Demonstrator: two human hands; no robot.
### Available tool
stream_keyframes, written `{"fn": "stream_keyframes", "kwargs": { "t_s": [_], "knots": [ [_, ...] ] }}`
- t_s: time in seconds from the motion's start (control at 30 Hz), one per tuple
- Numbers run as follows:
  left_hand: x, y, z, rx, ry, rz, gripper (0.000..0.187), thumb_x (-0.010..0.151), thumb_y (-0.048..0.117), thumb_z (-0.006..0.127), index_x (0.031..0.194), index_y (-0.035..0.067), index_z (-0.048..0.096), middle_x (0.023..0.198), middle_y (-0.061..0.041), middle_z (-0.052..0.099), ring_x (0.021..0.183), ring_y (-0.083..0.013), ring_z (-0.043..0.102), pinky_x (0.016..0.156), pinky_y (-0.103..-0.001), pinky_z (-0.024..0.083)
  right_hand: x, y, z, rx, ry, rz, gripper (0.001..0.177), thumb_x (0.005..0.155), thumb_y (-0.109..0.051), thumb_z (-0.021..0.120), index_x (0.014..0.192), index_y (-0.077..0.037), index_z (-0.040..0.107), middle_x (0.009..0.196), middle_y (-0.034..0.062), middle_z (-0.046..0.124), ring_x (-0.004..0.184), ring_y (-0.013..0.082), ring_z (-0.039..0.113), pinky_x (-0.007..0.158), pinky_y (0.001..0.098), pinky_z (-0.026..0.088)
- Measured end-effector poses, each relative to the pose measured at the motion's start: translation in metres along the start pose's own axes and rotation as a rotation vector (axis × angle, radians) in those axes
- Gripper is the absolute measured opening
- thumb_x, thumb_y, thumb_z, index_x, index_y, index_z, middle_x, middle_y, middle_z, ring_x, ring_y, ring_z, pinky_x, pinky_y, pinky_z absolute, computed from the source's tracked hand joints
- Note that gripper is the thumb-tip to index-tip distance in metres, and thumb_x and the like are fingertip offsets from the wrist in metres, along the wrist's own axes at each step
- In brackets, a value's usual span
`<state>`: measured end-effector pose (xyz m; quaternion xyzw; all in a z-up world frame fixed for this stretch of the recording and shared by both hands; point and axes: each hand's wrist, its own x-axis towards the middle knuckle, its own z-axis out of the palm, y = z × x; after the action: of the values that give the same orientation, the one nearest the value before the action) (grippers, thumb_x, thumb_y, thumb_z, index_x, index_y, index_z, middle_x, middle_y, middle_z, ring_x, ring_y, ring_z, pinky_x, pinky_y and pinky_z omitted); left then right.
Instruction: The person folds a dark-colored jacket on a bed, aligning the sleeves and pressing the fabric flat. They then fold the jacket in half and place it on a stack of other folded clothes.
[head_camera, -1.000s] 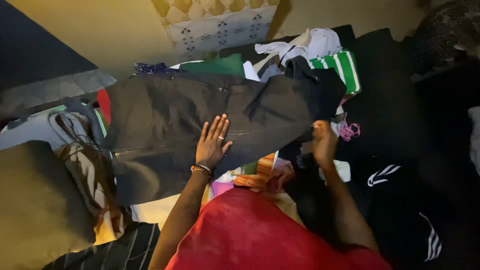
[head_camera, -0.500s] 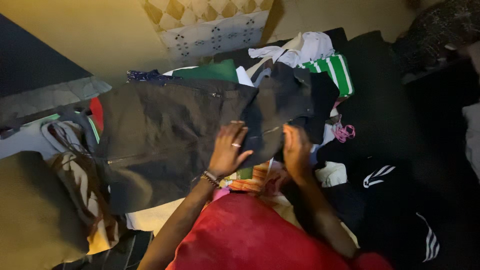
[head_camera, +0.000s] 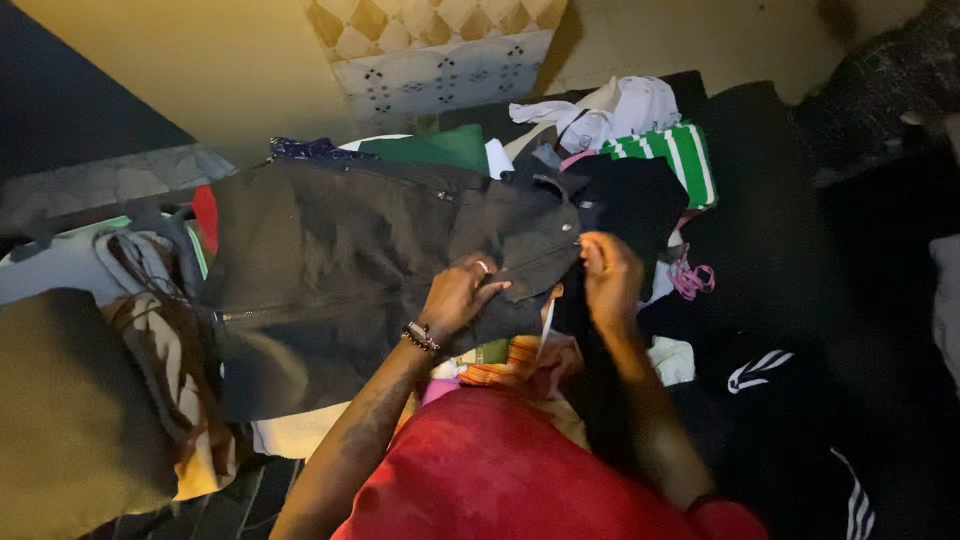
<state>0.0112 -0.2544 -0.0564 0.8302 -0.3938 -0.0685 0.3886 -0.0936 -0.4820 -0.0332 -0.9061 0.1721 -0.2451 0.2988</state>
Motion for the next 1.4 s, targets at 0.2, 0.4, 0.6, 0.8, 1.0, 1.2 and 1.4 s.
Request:
{"fn": "stream_keyframes", "kwargs": {
  "t_s": [0.2,0.4,0.6,0.8,1.0,1.2,1.4],
  "knots": [
    [0.005,-0.005,-0.003,-0.056,-0.136,-0.152,0.04,0.097,0.045,0.068,0.109,0.007,0.065,0.086,-0.016,0.068,0.075,-0.0365,0.065,0.066,-0.047,0.051,0.009,0.019,0.011,0.579,-0.004,0.254,0.023,0.109,-0.016,0.057,0.124,0.001,0.061,0.099,0.0125,0.071,0.086,0.02,0.069,0.079,0.0342,0.059],
    [-0.011,-0.013,-0.014,-0.308,-0.068,-0.197,0.037,0.098,0.038,0.066,0.108,0.003,0.062,0.092,-0.015,0.063,0.071,-0.0263,0.06,0.068,-0.039,0.049,-0.017,0.051,0.057,0.486,0.022,0.301,0.055,0.101,-0.031,0.067,0.143,-0.002,0.046,0.14,0.0181,0.051,0.126,0.0216,0.054,0.101,0.0358,0.049],
    [-0.009,-0.007,-0.015,-0.25,-0.138,-0.171,0.039,0.099,0.041,0.062,0.112,0.004,0.064,0.104,-0.015,0.067,0.087,-0.0293,0.067,0.078,-0.042,0.053,-0.006,0.064,0.065,0.896,-0.133,0.963,0.061,0.095,-0.038,0.073,0.143,-0.005,0.055,0.136,0.0122,0.056,0.11,0.0174,0.057,0.086,0.0294,0.052],
    [-0.007,0.009,-0.034,-0.154,-0.289,-0.083,0.049,0.099,0.047,0.057,0.131,0.011,0.065,0.122,-0.014,0.068,0.108,-0.0326,0.068,0.094,-0.044,0.052,0.018,0.031,0.018,0.72,0.276,0.904,0.085,0.081,-0.013,0.089,0.153,-0.018,0.044,0.111,0.012,0.067,0.071,0.0304,0.038,0.06,0.0356,0.036],
    [-0.009,0.019,-0.034,-0.077,-0.231,-0.008,0.062,0.097,0.048,0.061,0.148,0.014,0.053,0.156,-0.012,0.047,0.141,-0.0344,0.043,0.116,-0.05,0.034,0.007,0.025,-0.042,0.045,0.435,0.253,0.061,0.1,-0.027,0.083,0.143,0.0,0.049,0.117,0.0156,0.065,0.107,0.026,0.068,0.097,0.0332,0.058],
    [-0.024,-0.015,-0.039,0.519,0.031,-0.058,0.075,0.09,0.05,0.067,0.155,0.022,0.041,0.168,-0.009,0.02,0.156,-0.0279,0.014,0.122,-0.062,0.012,-0.023,0.132,-0.048,-0.239,0.588,0.26,0.064,0.11,-0.036,0.076,0.147,0.006,0.045,0.132,0.028,0.061,0.123,0.0393,0.061,0.102,0.0507,0.05],
    [-0.058,-0.065,-0.058,0.645,0.018,-0.224,0.088,0.093,0.049,0.063,0.164,0.017,0.022,0.173,-0.012,0.011,0.16,-0.0278,0.009,0.128,-0.047,0.011,-0.078,0.213,-0.012,0.768,0.562,1.384,0.054,0.092,-0.024,0.059,0.144,-0.01,0.06,0.136,0.0097,0.065,0.112,0.0289,0.061,0.09,0.0526,0.05]
  ]
}}
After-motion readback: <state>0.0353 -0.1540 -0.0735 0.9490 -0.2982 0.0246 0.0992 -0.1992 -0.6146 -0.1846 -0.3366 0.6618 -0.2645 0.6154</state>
